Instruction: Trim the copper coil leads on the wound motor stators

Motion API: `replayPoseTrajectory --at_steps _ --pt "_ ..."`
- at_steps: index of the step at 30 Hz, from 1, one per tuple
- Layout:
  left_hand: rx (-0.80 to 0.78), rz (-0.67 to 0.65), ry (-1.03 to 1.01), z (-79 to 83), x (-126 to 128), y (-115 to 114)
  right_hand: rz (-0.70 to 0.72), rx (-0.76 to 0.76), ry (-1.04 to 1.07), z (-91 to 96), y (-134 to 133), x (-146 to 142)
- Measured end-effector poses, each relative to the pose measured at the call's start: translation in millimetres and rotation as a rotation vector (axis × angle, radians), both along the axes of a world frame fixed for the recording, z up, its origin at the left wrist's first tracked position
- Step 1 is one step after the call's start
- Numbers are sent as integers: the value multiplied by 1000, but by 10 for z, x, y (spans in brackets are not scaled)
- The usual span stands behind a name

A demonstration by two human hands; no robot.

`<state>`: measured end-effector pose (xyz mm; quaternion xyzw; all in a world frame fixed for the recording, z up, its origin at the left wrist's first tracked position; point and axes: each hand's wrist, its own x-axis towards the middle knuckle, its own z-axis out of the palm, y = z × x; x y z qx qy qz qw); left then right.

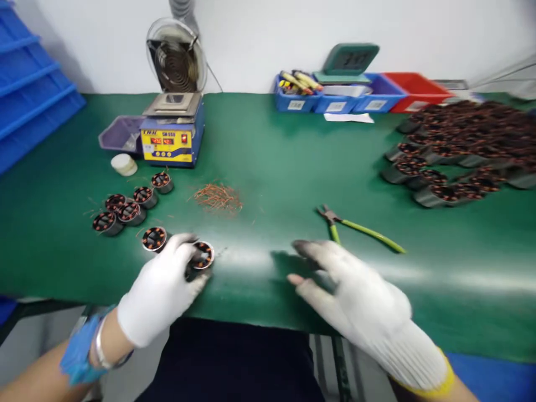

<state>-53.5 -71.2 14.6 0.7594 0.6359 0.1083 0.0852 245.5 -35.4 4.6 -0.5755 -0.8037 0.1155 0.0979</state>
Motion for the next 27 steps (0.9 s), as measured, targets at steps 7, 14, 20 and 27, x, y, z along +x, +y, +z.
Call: replayPoseTrajectory --at_steps 7,14,20,27 --pt "-312 -117 125 378 29 464 345 -398 -17 266 312 -659" --pt "-348 -276 -90 45 122 640 306 -492 234 96 495 -708" --pt "-293 -55 -62 8 113 585 237 -360 220 31 430 -755" --pt "-190 -280 -159 -310 1 536 290 -399 241 180 464 -733"
